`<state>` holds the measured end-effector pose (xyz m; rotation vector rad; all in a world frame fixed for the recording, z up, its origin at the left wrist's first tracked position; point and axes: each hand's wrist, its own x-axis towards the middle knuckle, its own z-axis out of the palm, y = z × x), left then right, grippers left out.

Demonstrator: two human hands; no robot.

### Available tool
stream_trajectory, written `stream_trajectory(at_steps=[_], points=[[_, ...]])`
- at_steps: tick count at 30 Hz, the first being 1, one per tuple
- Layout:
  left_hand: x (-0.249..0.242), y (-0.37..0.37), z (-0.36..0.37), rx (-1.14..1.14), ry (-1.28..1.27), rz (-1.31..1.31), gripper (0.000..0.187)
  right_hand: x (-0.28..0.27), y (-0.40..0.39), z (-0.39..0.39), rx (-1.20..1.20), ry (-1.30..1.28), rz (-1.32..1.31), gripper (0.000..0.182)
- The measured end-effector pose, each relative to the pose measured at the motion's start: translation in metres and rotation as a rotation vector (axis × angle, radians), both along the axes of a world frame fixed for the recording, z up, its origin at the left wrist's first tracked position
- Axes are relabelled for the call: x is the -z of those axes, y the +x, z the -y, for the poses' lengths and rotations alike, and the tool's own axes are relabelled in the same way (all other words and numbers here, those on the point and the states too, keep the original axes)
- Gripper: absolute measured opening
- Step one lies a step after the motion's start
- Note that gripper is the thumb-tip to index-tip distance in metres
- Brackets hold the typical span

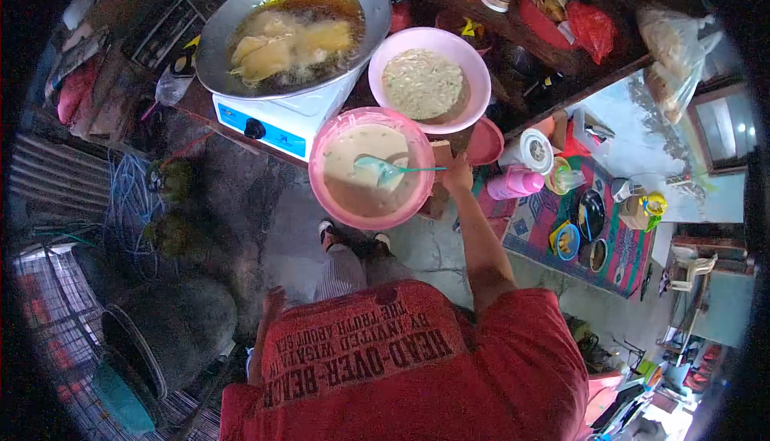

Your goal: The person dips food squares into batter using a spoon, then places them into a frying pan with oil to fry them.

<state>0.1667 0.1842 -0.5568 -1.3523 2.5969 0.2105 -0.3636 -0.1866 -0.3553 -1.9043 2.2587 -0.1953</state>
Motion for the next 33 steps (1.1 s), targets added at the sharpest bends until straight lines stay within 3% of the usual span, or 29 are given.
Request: stream_trajectory(at_steps=[2, 3, 5, 6, 8, 11, 12, 14, 16, 17, 19, 22, 26, 28, 29, 30, 31, 33], points=[[0.000, -0.011, 0.006, -0.488, 0.375, 0.049, 0.023, 0.006, 0.001, 0.009, 0.245, 0.030, 0.306, 0.041], [-0.007, -0.016, 0.012, -0.485, 0.374, 0.052, 0.023, 0.020, -0.005, 0.014, 0.248, 0.029, 0.309, 0.041], [-0.027, -0.022, 0.025, -0.863, 0.702, -0.059, 0.028, 0.051, -0.018, 0.020, -0.164, 0.011, 0.168, 0.039], [-0.029, -0.025, 0.026, -0.864, 0.702, -0.058, 0.028, 0.041, -0.015, 0.018, -0.164, 0.011, 0.168, 0.039], [-0.031, -0.028, 0.027, -0.956, 0.547, -0.277, 0.027, -0.001, -0.002, 0.011, 0.097, -0.017, 0.261, 0.039], [-0.034, -0.032, 0.030, -1.071, 0.295, -0.605, 0.027, -0.048, -0.021, -0.006, 0.101, -0.094, 0.341, 0.038], [-0.043, -0.038, 0.043, -1.070, 0.293, -0.605, 0.027, -0.058, -0.031, -0.009, 0.141, -0.208, 0.420, 0.038], [-0.097, -0.067, 0.095, -1.207, 0.216, -0.976, 0.027, -0.073, -0.049, -0.012, 0.183, -0.326, 0.494, 0.039], [-0.195, -0.126, 0.150, -1.427, 0.306, -1.551, 0.030, -0.088, -0.062, -0.012, 0.074, -0.463, 0.732, 0.031], [-0.243, -0.152, 0.174, -1.334, 0.334, -1.635, 0.030, -0.109, -0.051, -0.015, 0.069, -0.465, 0.729, 0.031], [-0.300, -0.193, 0.213, -1.162, 0.479, -1.787, 0.031, -0.155, -0.008, -0.028, -0.058, -0.201, 1.462, 0.025], [-0.329, -0.239, 0.253, -0.903, 0.883, -1.999, 0.033, -0.163, 0.044, -0.038, -0.154, -0.074, 1.401, 0.021], [-0.344, -0.270, 0.267, -0.759, 0.860, -2.066, 0.036, -0.170, 0.096, -0.051, -0.120, 0.199, 1.520, 0.020], [-0.349, -0.280, 0.271, -0.636, 0.876, -2.094, 0.038, -0.173, 0.108, -0.056, -0.249, -0.024, 1.267, 0.019], [-0.351, -0.283, 0.272, -0.575, 0.892, -2.104, 0.039, -0.162, 0.105, -0.052, -0.342, -0.133, 0.979, 0.021], [-0.351, -0.284, 0.272, -0.510, 0.908, -2.113, 0.040, -0.167, 0.105, -0.051, -0.346, -0.127, 0.977, 0.021], [-0.350, -0.280, 0.270, -0.515, 0.905, -2.118, 0.040, -0.174, 0.105, -0.051, -0.372, -0.050, 0.987, 0.023], [-0.347, -0.265, 0.263, -0.898, 1.230, -2.290, 0.035, -0.174, 0.103, -0.044, -0.403, 0.035, 0.997, 0.025]])
